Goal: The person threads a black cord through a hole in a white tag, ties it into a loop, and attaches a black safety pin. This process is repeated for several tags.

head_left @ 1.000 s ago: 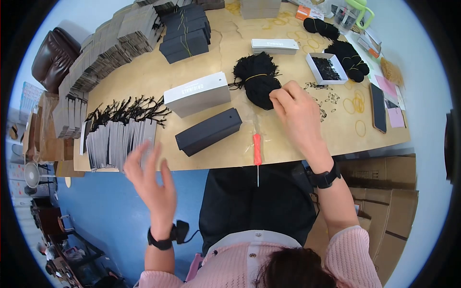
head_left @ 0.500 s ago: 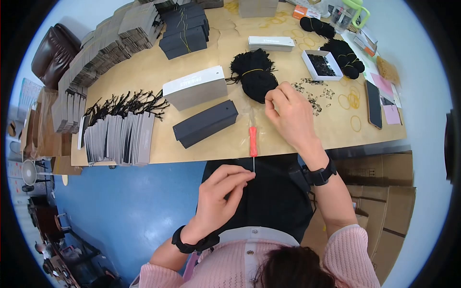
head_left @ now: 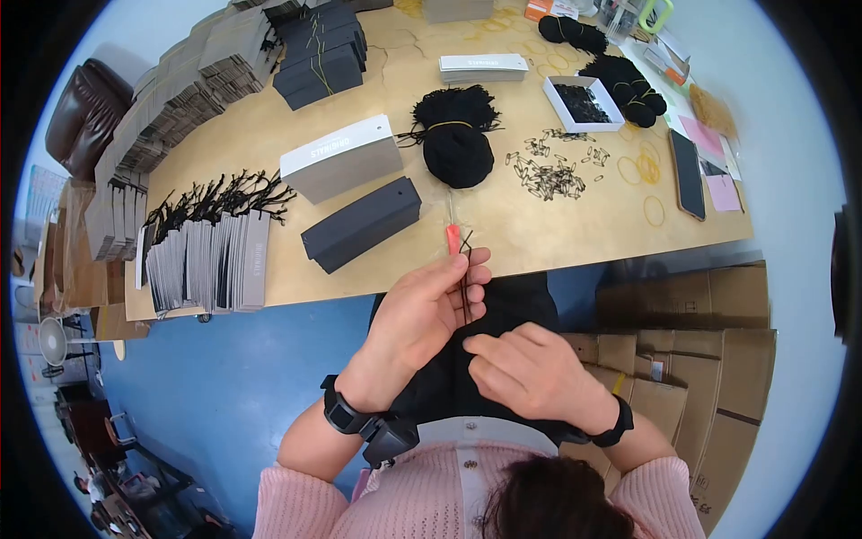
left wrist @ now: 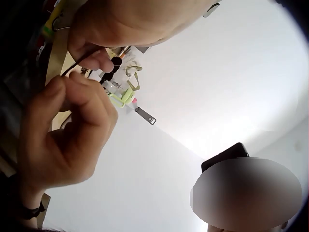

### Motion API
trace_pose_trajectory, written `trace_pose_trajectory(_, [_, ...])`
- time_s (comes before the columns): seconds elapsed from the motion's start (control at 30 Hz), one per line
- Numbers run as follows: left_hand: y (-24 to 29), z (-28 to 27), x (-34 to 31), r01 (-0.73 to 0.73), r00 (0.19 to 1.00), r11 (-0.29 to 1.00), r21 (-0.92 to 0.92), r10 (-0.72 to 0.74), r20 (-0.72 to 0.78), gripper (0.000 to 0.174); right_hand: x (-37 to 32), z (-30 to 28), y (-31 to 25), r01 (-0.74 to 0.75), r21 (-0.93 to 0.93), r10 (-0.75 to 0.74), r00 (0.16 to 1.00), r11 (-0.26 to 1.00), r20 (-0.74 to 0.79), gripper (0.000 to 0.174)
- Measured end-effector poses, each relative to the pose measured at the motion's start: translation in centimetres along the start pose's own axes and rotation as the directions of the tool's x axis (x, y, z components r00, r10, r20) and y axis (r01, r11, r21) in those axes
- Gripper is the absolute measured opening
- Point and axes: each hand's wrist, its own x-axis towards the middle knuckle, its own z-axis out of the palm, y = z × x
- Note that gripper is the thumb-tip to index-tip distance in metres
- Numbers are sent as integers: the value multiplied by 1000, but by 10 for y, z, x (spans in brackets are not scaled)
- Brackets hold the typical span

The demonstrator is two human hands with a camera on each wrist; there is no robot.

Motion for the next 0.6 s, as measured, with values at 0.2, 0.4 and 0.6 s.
trace_pose_trajectory(0.2, [-3,4,-9,-40,998,998,-43,37,-52,34,-18,21,-18,-190,236,205,978,953,-43,21])
trace_pose_trajectory(0.4, [-10,2,-22,-111,990,990,91,118,-72,35,-10,11,-18,-786,618,522,527,0,671,12])
trace_pose_trajectory(0.6, [-15,-1,-35,-123,987,962,243,144,-68,31,-4,10,-6,-662,686,727,626,302,284,13])
